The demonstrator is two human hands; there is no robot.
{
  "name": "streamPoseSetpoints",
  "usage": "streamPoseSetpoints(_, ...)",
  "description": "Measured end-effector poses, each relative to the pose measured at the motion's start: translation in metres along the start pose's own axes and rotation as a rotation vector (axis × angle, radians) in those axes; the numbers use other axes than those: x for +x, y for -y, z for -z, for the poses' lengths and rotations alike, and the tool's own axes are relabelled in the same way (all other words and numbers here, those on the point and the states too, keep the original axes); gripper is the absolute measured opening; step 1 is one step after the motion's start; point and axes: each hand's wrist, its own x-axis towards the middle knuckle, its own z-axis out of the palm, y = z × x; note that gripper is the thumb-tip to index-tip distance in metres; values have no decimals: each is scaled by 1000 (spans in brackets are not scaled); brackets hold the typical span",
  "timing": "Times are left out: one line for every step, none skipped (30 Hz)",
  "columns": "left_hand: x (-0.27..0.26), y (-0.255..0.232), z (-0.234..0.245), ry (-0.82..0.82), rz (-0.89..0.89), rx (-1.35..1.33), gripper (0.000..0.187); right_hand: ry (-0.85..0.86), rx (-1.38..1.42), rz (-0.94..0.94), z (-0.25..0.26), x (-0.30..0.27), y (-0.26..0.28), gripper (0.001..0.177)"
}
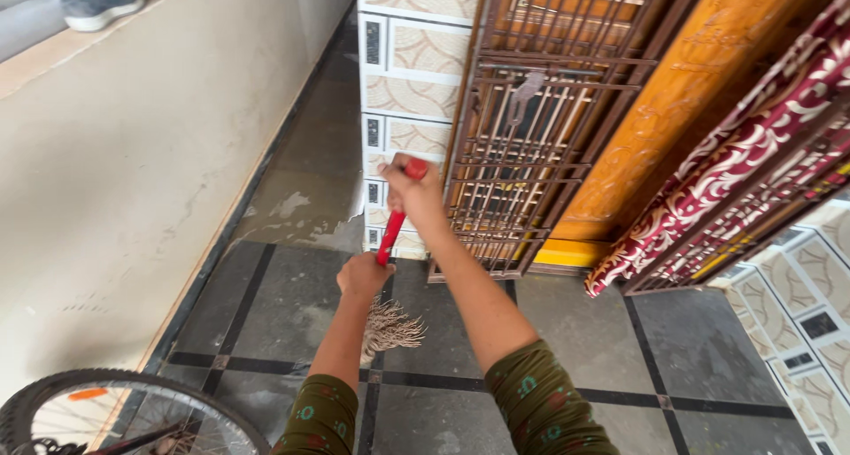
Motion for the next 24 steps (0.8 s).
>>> streamPoseSetpoints(-1, -2, 4, 13, 1, -2, 50, 8, -9, 0, 0, 3, 5, 34)
streamPoseSetpoints(-3, -2, 7, 27, 0, -4, 49, 15, -20, 0, -3, 5, 8, 35)
streamPoseSetpoints(-4, -1, 11, 41, -1, -6, 48, 32, -17, -2, -8, 7, 8, 35)
streamPoseSetpoints(-4, 1, 15, 46, 8, -19, 47, 45, -17, -3, -11, 8, 8, 35)
streamPoseSetpoints(-3, 6, 19, 50, 17, -31, 46, 57, -17, -3, -15, 8, 8, 34)
streamPoseSetpoints(-2, 9, 21, 57, 26, -45, 45, 60, -18, 16, -19, 9, 6, 34)
streamPoseSetpoints(0, 11, 23, 42, 26, -35, 45, 64, -20, 35, -25, 9, 3, 34)
streamPoseSetpoints(2, 15, 24, 27, 30, -23, 45, 68, -19, 51, -31, 9, -1, 34)
streamPoseSetpoints(3, 20, 24, 13, 33, -12, 45, 76, -5, 51, -36, 7, -5, 34)
streamPoseSetpoints(4, 25, 24, 2, 38, -28, 44, 84, 10, 55, -40, 6, -8, 35)
streamPoseSetpoints(5, 31, 25, -8, 42, -43, 44, 92, 25, 58, -44, 5, -11, 35)
streamPoseSetpoints(6, 36, 25, -18, 46, -59, 43, 98, 31, 47, -48, 2, -15, 35)
streamPoseSetpoints(7, 41, 26, -23, 54, -46, 44, 105, 36, 36, -52, -2, -18, 35)
streamPoseSetpoints(8, 47, 27, -26, 61, -31, 44, 109, 43, 24, -57, -7, -22, 35)
streamPoseSetpoints(8, 52, 29, -30, 68, -16, 44, 128, 29, 32, -63, -12, -26, 34)
streamPoseSetpoints(7, 58, 31, -31, 78, -28, 44, 146, 14, 41, -70, -16, -30, 34)
streamPoseSetpoints(6, 65, 35, -33, 88, -40, 44, 164, -1, 50, -75, -19, -32, 33)
streamPoseSetpoints(4, 70, 37, -34, 98, -52, 44, 183, -53, 56, -78, -24, -34, 33)
streamPoseSetpoints(2, 74, 39, -31, 99, -55, 43, 202, -105, 61, -81, -28, -36, 33)
streamPoseSetpoints(-1, 78, 40, -30, 102, -58, 43, 224, -156, 67, -84, -30, -38, 33)
streamPoseSetpoints(-3, 82, 42, -28, 104, -61, 43, 228, -129, 56, -86, -31, -40, 34)
streamPoseSetpoints(-5, 83, 43, -42, 107, -58, 44, 235, -101, 47, -89, -30, -41, 34)
streamPoseSetpoints(-6, 82, 42, -56, 109, -55, 45, 242, -72, 38, -90, -28, -41, 35)
streamPoseSetpoints(-7, 81, 42, -72, 110, -51, 46, 216, -54, 19, -92, -25, -41, 34)
